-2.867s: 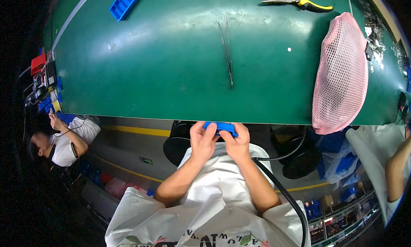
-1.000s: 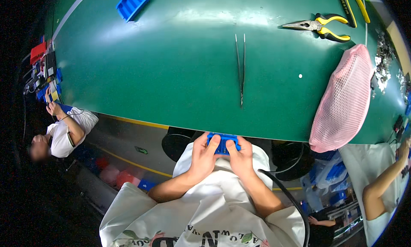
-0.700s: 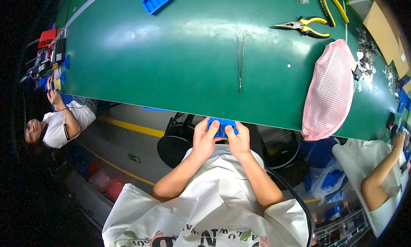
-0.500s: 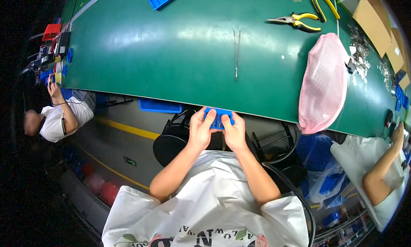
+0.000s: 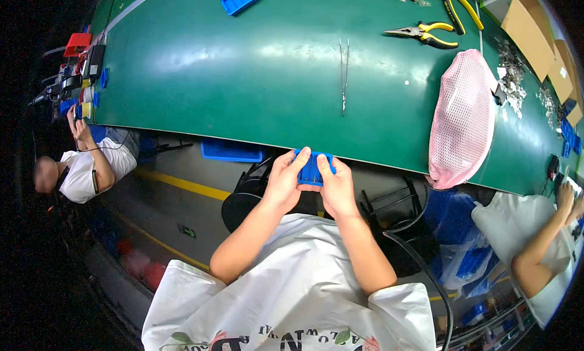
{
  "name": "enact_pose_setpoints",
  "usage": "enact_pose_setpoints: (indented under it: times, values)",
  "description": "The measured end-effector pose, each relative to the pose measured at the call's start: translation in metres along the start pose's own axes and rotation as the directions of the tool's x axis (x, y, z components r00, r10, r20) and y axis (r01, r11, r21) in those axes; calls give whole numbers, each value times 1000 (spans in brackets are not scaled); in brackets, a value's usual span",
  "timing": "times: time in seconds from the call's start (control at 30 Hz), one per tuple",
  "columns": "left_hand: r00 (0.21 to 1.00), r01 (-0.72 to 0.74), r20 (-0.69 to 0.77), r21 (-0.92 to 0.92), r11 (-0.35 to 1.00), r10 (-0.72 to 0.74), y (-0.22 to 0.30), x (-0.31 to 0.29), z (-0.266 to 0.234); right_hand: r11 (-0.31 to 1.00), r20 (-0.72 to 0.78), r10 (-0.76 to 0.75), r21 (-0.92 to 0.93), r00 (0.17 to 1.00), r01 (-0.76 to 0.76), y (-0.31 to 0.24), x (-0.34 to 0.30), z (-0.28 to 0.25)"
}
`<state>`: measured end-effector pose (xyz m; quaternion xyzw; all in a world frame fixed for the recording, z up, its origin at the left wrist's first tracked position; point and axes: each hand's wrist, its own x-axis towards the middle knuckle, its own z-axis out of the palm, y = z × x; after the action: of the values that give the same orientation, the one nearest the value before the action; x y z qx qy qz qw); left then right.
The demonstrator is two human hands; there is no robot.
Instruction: Assembling small metal components into a blue plastic tray at an electronics production line.
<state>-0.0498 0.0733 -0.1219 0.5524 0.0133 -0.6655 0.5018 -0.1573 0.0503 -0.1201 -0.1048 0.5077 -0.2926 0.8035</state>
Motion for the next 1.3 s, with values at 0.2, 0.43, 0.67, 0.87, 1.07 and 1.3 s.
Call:
enact_pose_setpoints:
  times: [0.2, 0.43, 0.67, 0.87, 1.07, 1.3]
  values:
    - [983, -102, 177, 322, 941, 46, 22, -27, -28, 957, 19, -178, -228, 984, 177, -10, -31, -26]
    - [976, -38, 216, 28, 999, 31, -31, -44, -24, 883, 191, -413, -155, 890, 443, 20, -51, -52]
    - [907, -382, 279, 228, 896, 316, -40, -25, -24, 730, 232, -519, -380, 822, 568, 12, -28, -48]
    - [877, -420, 320, 147, 895, 359, -28, -9, -22, 762, 212, -530, -306, 821, 571, 15, -7, -52]
    - [933, -353, 111, 85, 932, 343, -39, 9, -9, 866, 135, -480, -87, 867, 493, 23, 7, -48]
    - [933, -350, 81, -20, 937, 351, -30, 1, 6, 840, -168, -505, -320, 847, 437, 37, 21, -36]
